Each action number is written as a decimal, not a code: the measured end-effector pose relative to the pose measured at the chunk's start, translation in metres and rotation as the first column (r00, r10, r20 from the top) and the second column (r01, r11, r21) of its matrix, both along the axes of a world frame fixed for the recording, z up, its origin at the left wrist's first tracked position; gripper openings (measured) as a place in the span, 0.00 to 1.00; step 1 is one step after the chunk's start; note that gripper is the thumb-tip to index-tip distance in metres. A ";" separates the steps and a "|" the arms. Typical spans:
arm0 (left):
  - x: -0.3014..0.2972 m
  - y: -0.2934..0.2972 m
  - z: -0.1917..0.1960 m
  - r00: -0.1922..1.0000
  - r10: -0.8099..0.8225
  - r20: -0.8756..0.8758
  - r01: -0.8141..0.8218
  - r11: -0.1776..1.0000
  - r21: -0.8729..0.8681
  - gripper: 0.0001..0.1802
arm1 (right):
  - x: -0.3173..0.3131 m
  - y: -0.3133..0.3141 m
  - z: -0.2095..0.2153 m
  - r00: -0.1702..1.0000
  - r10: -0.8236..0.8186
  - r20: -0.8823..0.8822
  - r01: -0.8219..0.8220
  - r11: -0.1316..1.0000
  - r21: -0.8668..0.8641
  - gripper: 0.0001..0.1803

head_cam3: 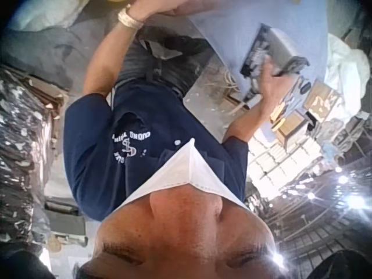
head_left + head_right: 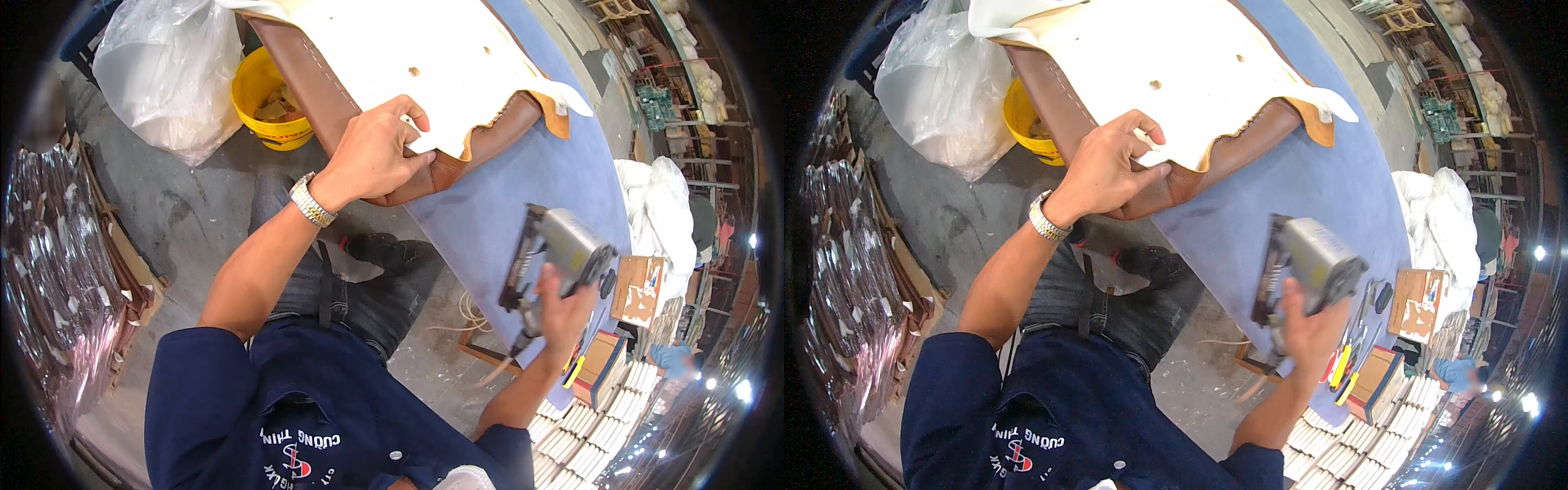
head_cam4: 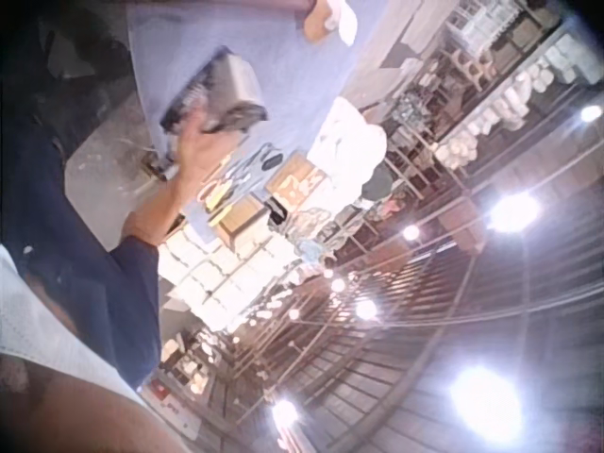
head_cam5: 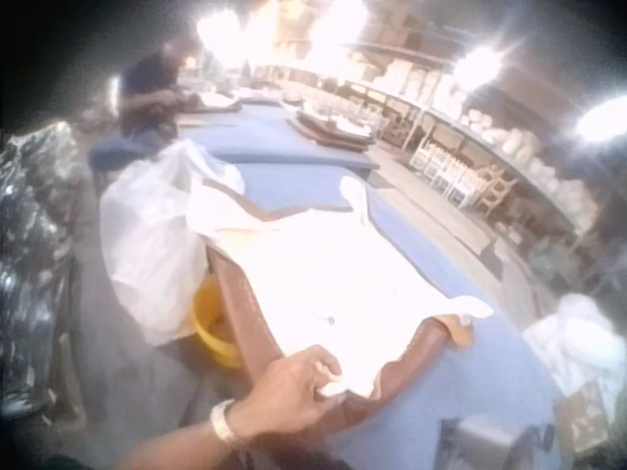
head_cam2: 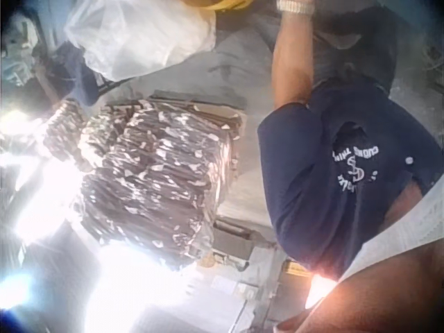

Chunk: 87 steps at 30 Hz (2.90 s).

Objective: The person staples fabric onto a cushion frame using a pneumatic staple gun, trims excess fabric with a utility knife, and adjusts the material to fit the edges. The person flips the cushion to inspect the work and continues securing the fabric around the perimeter.

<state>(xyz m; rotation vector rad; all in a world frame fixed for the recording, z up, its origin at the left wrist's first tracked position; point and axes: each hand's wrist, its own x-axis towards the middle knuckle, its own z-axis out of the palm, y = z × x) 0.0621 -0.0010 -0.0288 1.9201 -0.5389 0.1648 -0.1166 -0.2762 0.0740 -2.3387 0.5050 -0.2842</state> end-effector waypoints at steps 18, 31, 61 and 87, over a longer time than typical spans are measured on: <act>0.004 -0.010 -0.008 0.999 0.031 -0.018 -0.029 0.995 0.095 0.12 | 0.035 0.104 -0.066 0.905 0.419 0.075 -0.399 0.897 -0.191 0.15; 0.023 0.057 0.055 0.964 -0.261 -0.058 0.249 0.795 0.553 0.17 | -0.015 0.009 -0.021 0.988 0.156 0.019 -0.154 0.984 -0.092 0.34; 0.018 0.004 0.024 0.985 -0.121 -0.120 0.151 0.947 0.285 0.20 | 0.002 -0.058 -0.116 0.987 -0.097 0.125 0.147 0.853 -0.501 0.36; 0.022 0.015 0.010 0.993 -0.110 -0.041 0.117 0.960 0.255 0.14 | 0.046 0.056 -0.046 0.941 0.312 0.131 -0.338 0.849 0.407 0.16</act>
